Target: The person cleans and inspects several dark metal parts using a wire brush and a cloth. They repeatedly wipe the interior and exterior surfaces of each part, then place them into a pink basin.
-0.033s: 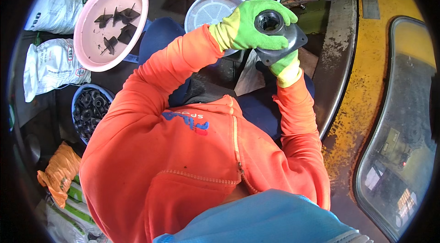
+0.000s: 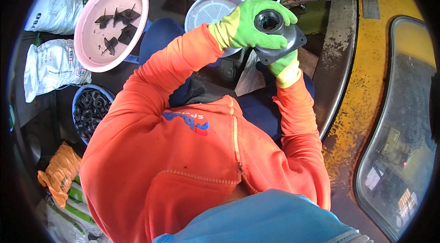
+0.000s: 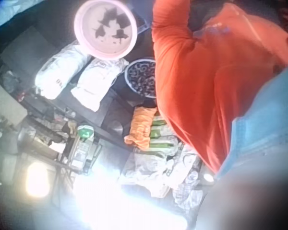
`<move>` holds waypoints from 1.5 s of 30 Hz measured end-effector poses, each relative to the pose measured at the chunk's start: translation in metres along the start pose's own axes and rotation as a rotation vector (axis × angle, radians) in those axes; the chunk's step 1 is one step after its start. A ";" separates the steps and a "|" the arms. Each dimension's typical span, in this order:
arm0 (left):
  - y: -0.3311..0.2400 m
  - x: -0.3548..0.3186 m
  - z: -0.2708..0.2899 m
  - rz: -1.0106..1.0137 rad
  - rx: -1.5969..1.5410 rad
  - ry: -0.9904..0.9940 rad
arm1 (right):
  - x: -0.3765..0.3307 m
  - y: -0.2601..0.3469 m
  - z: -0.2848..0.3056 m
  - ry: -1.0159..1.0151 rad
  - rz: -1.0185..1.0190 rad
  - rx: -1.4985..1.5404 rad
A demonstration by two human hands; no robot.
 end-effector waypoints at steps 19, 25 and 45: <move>0.033 -0.001 0.074 -0.086 0.794 -0.442 | -0.067 -0.243 -0.068 -0.173 -1.086 0.560; 0.029 0.005 0.104 -0.157 0.734 -0.482 | -0.036 -0.289 -0.046 -0.233 -0.754 -0.065; 0.077 0.002 0.116 -0.056 0.385 -0.533 | -0.060 -0.155 0.056 -0.883 -0.707 0.546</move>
Point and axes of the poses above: each hand's wrist, its own x-axis towards the middle knuckle, its own z-axis out of the back of the hand, y = z × x, the point moved 9 cm from there along x, towards the middle knuckle, and after that the axes turned 9 degrees about x, right-handed, at the moved point
